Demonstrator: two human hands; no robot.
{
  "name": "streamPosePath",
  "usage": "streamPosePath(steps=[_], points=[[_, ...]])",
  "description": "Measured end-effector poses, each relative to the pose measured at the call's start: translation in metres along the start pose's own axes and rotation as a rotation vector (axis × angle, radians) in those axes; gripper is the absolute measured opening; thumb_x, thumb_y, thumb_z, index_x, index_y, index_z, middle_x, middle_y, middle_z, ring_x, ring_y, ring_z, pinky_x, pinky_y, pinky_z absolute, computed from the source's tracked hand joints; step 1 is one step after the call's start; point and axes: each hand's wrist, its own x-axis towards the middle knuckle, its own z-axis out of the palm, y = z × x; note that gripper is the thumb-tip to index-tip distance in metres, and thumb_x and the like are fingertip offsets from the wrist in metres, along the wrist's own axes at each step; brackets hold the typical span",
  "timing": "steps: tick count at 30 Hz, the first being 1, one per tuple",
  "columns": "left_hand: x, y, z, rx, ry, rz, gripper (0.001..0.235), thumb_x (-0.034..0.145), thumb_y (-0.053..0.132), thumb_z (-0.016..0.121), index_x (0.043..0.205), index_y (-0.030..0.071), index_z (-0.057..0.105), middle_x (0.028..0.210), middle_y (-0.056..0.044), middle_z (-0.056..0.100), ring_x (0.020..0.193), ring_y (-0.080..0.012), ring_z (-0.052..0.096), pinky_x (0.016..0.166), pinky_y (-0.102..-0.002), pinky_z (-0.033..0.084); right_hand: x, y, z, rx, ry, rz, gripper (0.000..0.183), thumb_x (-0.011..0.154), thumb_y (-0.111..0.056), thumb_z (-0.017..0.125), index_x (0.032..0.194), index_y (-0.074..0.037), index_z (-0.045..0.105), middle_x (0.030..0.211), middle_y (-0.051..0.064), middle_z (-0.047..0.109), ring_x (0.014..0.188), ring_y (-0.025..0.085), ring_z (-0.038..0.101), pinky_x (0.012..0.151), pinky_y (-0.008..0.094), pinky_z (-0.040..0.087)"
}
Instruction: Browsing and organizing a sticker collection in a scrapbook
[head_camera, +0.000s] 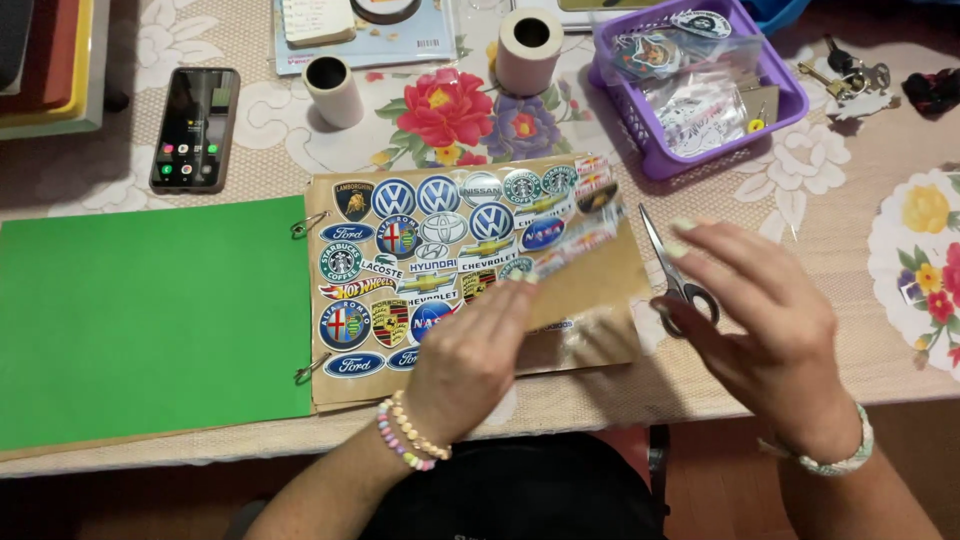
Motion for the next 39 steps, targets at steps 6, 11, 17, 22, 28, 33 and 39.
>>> streamPosePath(steps=[6, 11, 17, 22, 28, 33, 39], points=[[-0.041, -0.041, -0.070, 0.155, 0.546, -0.368, 0.020, 0.099, 0.005, 0.068, 0.111, -0.012, 0.070, 0.067, -0.013, 0.056, 0.053, -0.0234, 0.041, 0.053, -0.040, 0.037, 0.017, 0.023, 0.025, 0.072, 0.141, 0.151, 0.033, 0.098, 0.000, 0.075, 0.126, 0.014, 0.063, 0.125, 0.032, 0.064, 0.114, 0.039, 0.062, 0.098, 0.044, 0.057], [-0.053, -0.041, -0.104, 0.324, 0.871, -0.440, 0.036, 0.104, 0.009, 0.064, 0.093, -0.024, 0.066, 0.073, -0.027, 0.059, 0.066, -0.0312, 0.050, 0.064, -0.044, 0.039, 0.032, 0.057, 0.065, 0.144, -0.075, 0.213, 0.022, 0.095, -0.005, 0.075, 0.116, -0.001, 0.070, 0.111, 0.015, 0.068, 0.100, 0.026, 0.062, 0.080, 0.035, 0.050], [-0.043, -0.037, -0.112, 0.284, 0.975, -0.415, 0.037, 0.106, 0.010, 0.057, 0.104, -0.027, 0.063, 0.100, -0.035, 0.067, 0.096, -0.0446, 0.067, 0.084, -0.053, 0.055, 0.051, 0.080, 0.103, 0.030, -0.390, 0.111, 0.021, 0.091, -0.019, 0.074, 0.111, -0.012, 0.075, 0.105, 0.005, 0.072, 0.092, 0.027, 0.058, 0.077, 0.039, 0.048], [-0.036, -0.036, -0.103, 0.282, 0.993, -0.380, 0.035, 0.104, 0.008, 0.057, 0.104, -0.027, 0.064, 0.103, -0.037, 0.067, 0.098, -0.0461, 0.067, 0.087, -0.054, 0.056, 0.071, 0.098, 0.120, -0.166, -0.656, 0.131, 0.036, 0.088, -0.034, 0.075, 0.119, -0.014, 0.072, 0.107, 0.006, 0.071, 0.098, 0.031, 0.060, 0.078, 0.046, 0.052], [-0.033, -0.036, -0.095, 0.226, 1.047, -0.418, 0.032, 0.102, 0.008, 0.060, 0.110, -0.022, 0.065, 0.106, -0.033, 0.068, 0.099, -0.0411, 0.067, 0.086, -0.052, 0.057, 0.087, 0.119, 0.138, -0.131, -0.950, 0.265, 0.026, 0.081, -0.027, 0.078, 0.097, -0.013, 0.064, 0.103, 0.007, 0.069, 0.092, 0.031, 0.064, 0.077, 0.044, 0.048], [-0.032, -0.036, -0.094, 0.221, 1.020, -0.386, 0.031, 0.102, 0.006, 0.059, 0.112, -0.022, 0.063, 0.109, -0.034, 0.067, 0.102, -0.0437, 0.067, 0.090, -0.053, 0.057, 0.094, 0.114, 0.136, -0.160, -0.971, 0.318, 0.018, 0.090, -0.031, 0.073, 0.097, -0.015, 0.073, 0.097, 0.005, 0.075, 0.091, 0.027, 0.069, 0.081, 0.042, 0.052], [-0.039, -0.037, -0.081, 0.207, 1.013, -0.406, 0.032, 0.100, 0.008, 0.063, 0.108, -0.022, 0.066, 0.100, -0.034, 0.069, 0.089, -0.0403, 0.069, 0.077, -0.047, 0.056, 0.095, 0.097, 0.121, -0.206, -0.969, 0.332, 0.012, 0.096, -0.021, 0.060, 0.099, -0.011, 0.066, 0.101, 0.010, 0.074, 0.093, 0.034, 0.068, 0.078, 0.049, 0.051]])
